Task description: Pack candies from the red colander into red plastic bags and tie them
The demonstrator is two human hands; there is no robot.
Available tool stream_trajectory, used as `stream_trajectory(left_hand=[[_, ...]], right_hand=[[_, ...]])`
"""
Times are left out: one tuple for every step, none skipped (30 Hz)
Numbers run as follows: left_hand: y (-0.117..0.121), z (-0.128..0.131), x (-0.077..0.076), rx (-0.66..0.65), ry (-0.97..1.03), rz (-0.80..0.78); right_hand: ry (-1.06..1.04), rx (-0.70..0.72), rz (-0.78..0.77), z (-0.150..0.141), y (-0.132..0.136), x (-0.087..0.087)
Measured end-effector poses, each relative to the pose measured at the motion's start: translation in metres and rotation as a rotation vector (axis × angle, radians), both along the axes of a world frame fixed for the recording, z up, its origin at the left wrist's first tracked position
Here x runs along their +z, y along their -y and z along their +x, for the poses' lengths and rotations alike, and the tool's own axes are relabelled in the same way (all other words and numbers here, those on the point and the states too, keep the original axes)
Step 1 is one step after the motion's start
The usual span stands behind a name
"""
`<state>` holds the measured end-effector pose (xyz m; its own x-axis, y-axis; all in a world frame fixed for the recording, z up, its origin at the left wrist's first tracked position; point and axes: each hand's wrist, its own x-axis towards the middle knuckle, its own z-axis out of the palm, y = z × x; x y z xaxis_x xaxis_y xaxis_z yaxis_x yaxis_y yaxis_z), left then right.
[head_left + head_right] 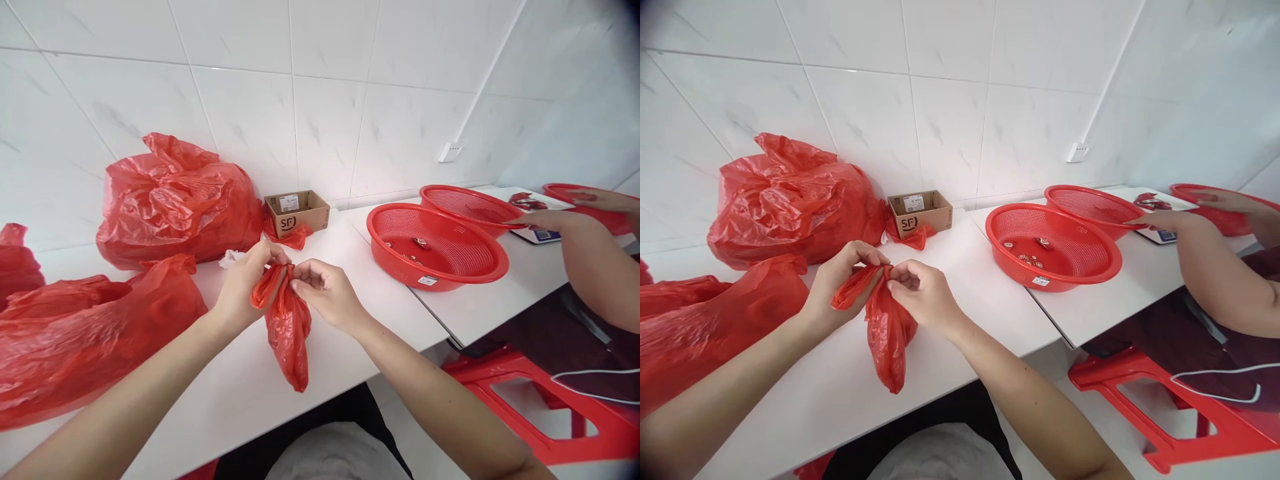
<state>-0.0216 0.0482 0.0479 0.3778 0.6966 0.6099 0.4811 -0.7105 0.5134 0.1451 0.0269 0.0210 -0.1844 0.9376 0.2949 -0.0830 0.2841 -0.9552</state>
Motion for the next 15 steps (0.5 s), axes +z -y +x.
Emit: stream_trajectory(left_hand=[[0.000, 0.000, -0.001, -0.007, 0.005, 0.009], [0.000, -0.001, -0.001, -0.017, 0.001, 0.025], [0.000, -0.002, 0.000, -0.031, -0.008, 0.045], [-0.001, -0.003, 0.002, -0.047, -0.020, 0.067], [-0.001, -0.004, 0.004, -0.064, -0.034, 0.088], [-0.001, -0.006, 0.007, -0.080, -0.048, 0.105], [-0.002, -0.007, 0.010, -0.097, -0.067, 0.111], [-0.003, -0.009, 0.014, -0.116, -0.090, 0.102], [-0.003, -0.011, 0.017, -0.135, -0.114, 0.082], [-0.004, -0.013, 0.020, -0.161, -0.144, 0.056], [-0.005, -0.015, 0.023, -0.187, -0.176, 0.023], [-0.006, -0.016, 0.026, -0.212, -0.208, -0.013], [-0.007, -0.017, 0.028, -0.238, -0.239, -0.048], [-0.007, -0.017, 0.030, -0.260, -0.263, -0.082], [-0.007, -0.017, 0.032, -0.276, -0.282, -0.119]], right_hand=[[-0.052, 0.039, -0.031, 0.002, 0.000, 0.000], [-0.097, 0.067, -0.055, 0.005, 0.000, 0.001], [-0.129, 0.083, -0.072, 0.007, -0.001, 0.002], [-0.146, 0.089, -0.080, 0.010, -0.001, 0.003], [-0.151, 0.096, -0.081, 0.012, -0.001, 0.004], [-0.146, 0.111, -0.080, 0.014, -0.001, 0.005], [-0.130, 0.134, -0.080, 0.016, -0.001, 0.007], [-0.105, 0.159, -0.077, 0.018, -0.001, 0.008], [-0.072, 0.181, -0.072, 0.020, -0.001, 0.010], [-0.033, 0.195, -0.063, 0.022, -0.001, 0.012], [0.014, 0.197, -0.049, 0.023, -0.001, 0.014], [0.070, 0.191, -0.029, 0.025, 0.000, 0.016], [0.129, 0.182, -0.005, 0.026, 0.000, 0.018], [0.192, 0.171, 0.023, 0.028, 0.001, 0.020], [0.261, 0.154, 0.060, 0.029, 0.003, 0.022]])
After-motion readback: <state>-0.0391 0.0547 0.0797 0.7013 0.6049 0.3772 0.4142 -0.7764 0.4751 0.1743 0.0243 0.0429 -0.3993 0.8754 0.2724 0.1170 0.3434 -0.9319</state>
